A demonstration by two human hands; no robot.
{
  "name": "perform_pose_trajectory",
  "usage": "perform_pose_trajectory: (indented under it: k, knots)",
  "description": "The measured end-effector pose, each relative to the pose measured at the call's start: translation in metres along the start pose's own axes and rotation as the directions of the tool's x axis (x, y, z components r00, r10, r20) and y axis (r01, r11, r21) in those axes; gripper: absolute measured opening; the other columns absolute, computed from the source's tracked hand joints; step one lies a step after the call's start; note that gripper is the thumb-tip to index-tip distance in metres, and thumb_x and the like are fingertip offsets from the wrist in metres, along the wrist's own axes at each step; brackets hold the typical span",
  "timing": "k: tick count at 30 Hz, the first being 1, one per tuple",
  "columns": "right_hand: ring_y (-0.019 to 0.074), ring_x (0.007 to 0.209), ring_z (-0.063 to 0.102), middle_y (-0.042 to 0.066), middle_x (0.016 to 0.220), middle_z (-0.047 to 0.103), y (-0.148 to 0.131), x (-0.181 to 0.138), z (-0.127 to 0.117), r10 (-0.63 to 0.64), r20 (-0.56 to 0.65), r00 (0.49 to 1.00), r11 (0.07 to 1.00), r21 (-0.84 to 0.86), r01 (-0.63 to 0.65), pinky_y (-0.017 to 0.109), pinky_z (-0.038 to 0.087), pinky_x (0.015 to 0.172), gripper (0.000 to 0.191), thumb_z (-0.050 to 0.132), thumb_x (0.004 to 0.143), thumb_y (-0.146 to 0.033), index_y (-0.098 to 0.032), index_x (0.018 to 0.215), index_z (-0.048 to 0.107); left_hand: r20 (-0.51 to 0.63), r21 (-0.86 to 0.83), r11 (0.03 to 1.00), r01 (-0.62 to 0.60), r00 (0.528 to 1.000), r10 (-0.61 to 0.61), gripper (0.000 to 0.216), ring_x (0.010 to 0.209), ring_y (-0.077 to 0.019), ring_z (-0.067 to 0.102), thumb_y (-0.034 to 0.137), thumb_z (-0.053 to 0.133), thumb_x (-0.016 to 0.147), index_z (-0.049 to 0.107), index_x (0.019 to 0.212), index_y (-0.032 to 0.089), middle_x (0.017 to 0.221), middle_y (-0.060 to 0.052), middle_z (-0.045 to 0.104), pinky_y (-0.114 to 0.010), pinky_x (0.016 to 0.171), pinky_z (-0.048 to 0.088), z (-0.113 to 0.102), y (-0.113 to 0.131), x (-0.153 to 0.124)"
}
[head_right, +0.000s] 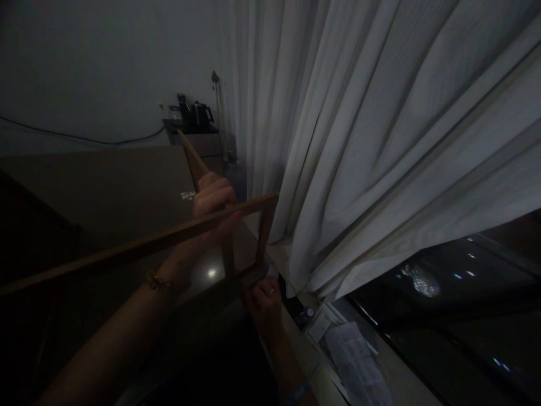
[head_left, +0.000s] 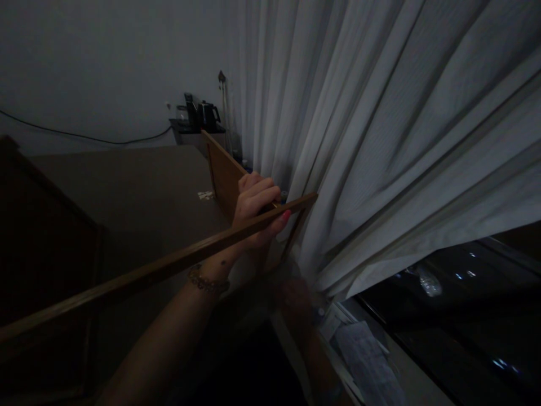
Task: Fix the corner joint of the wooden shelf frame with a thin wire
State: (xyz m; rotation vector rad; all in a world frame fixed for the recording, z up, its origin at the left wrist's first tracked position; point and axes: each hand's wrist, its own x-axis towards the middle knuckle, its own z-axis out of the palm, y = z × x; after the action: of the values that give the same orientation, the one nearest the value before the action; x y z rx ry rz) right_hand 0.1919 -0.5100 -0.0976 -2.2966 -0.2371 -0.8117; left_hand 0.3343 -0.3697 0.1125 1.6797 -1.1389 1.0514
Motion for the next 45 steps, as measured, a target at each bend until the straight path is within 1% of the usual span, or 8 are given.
perform_pose_trajectory:
  k: [4, 9, 17, 24, 28, 32, 36, 45]
  knots:
    - [0.0141, 0.082, 0.063, 0.003, 0.096, 0.067, -0.01, -0.007, 0.003, 0.073, -0.007, 0.997, 0.997, 0.012, -0.072, 0.033, 0.055, 0.077, 0.021, 0.056, 0.098, -0.037, -0.018, 0.097, 0.065, 0.003, 0.003, 1.0, 0.024, 1.0, -0.024, 0.047, 0.069, -0.0206, 0.047, 0.061, 0.039, 0.091, 0.042, 0.066, 0.022, 0.063, 0.0, 0.045, -0.04, 0.075, 0.035, 0.0, 0.001, 0.0]
    - [0.0149, 0.084, 0.065, 0.005, 0.102, 0.067, -0.014, -0.012, 0.005, 0.153, -0.048, 0.987, 0.987, 0.053, -0.15, 0.033, 0.057, 0.074, 0.025, 0.057, 0.097, -0.038, -0.017, 0.11, 0.063, 0.005, 0.018, 0.999, 0.051, 0.999, -0.051, 0.049, 0.068, -0.0206, 0.046, 0.064, 0.038, 0.09, 0.042, 0.064, 0.023, 0.062, -0.001, 0.046, -0.041, 0.073, 0.036, 0.0, 0.002, -0.001]
    - [0.0139, 0.082, 0.065, 0.005, 0.104, 0.067, -0.013, -0.019, 0.013, 0.152, -0.045, 0.987, 0.985, 0.093, -0.147, 0.031, 0.057, 0.073, 0.023, 0.057, 0.098, -0.037, -0.018, 0.108, 0.063, -0.001, 0.008, 1.0, 0.023, 1.0, -0.023, 0.047, 0.068, -0.0199, 0.046, 0.061, 0.038, 0.092, 0.041, 0.065, 0.022, 0.062, 0.0, 0.046, -0.041, 0.074, 0.037, 0.0, 0.002, 0.0]
    - [0.0162, 0.089, 0.066, 0.005, 0.107, 0.067, -0.013, -0.02, 0.004, 0.059, 0.029, 0.998, 0.994, 0.085, -0.061, 0.034, 0.058, 0.078, 0.023, 0.057, 0.097, -0.036, -0.019, 0.111, 0.064, -0.012, 0.011, 1.0, 0.025, 1.0, -0.025, 0.048, 0.069, -0.0203, 0.046, 0.062, 0.038, 0.091, 0.043, 0.065, 0.022, 0.062, 0.0, 0.045, -0.041, 0.073, 0.036, 0.0, 0.002, 0.0]
    - [0.0208, 0.092, 0.067, 0.006, 0.101, 0.069, -0.007, -0.019, -0.004, -0.041, 0.099, 0.994, 0.996, 0.085, 0.033, 0.037, 0.06, 0.078, 0.03, 0.056, 0.095, -0.027, -0.028, 0.124, 0.064, -0.007, 0.015, 1.0, 0.025, 1.0, -0.025, 0.049, 0.069, -0.0203, 0.047, 0.063, 0.037, 0.091, 0.043, 0.065, 0.022, 0.062, 0.0, 0.045, -0.041, 0.073, 0.036, 0.0, 0.002, 0.0]
    - [0.0221, 0.094, 0.065, 0.009, 0.102, 0.068, 0.002, -0.017, -0.013, -0.22, 0.201, 0.955, 0.975, 0.033, 0.218, 0.037, 0.061, 0.083, 0.057, 0.047, 0.094, -0.013, -0.027, 0.148, 0.043, -0.011, 0.011, 0.999, 0.031, 0.999, -0.031, 0.049, 0.068, -0.0202, 0.046, 0.063, 0.038, 0.091, 0.042, 0.064, 0.022, 0.061, -0.001, 0.046, -0.041, 0.074, 0.036, 0.001, 0.003, 0.001]
    - [0.02, 0.092, 0.063, 0.01, 0.104, 0.067, 0.01, -0.013, -0.02, -0.326, 0.293, 0.899, 0.932, -0.058, 0.357, 0.032, 0.06, 0.083, 0.065, 0.038, 0.094, -0.005, -0.022, 0.155, 0.027, -0.017, 0.003, 1.0, 0.031, 0.999, -0.031, 0.049, 0.067, -0.0201, 0.045, 0.063, 0.038, 0.091, 0.042, 0.064, 0.022, 0.061, 0.0, 0.045, -0.041, 0.073, 0.035, 0.0, 0.004, 0.001]
    - [0.0167, 0.087, 0.068, 0.004, 0.102, 0.073, 0.025, -0.011, -0.013, -0.31, 0.205, 0.928, 0.948, -0.003, 0.318, 0.03, 0.059, 0.08, 0.04, 0.047, 0.099, -0.017, -0.032, 0.136, 0.058, -0.022, 0.016, 0.999, 0.047, 0.999, -0.047, 0.051, 0.067, -0.0206, 0.044, 0.066, 0.035, 0.09, 0.041, 0.063, 0.023, 0.06, -0.001, 0.043, -0.041, 0.072, 0.035, 0.002, 0.003, 0.001]
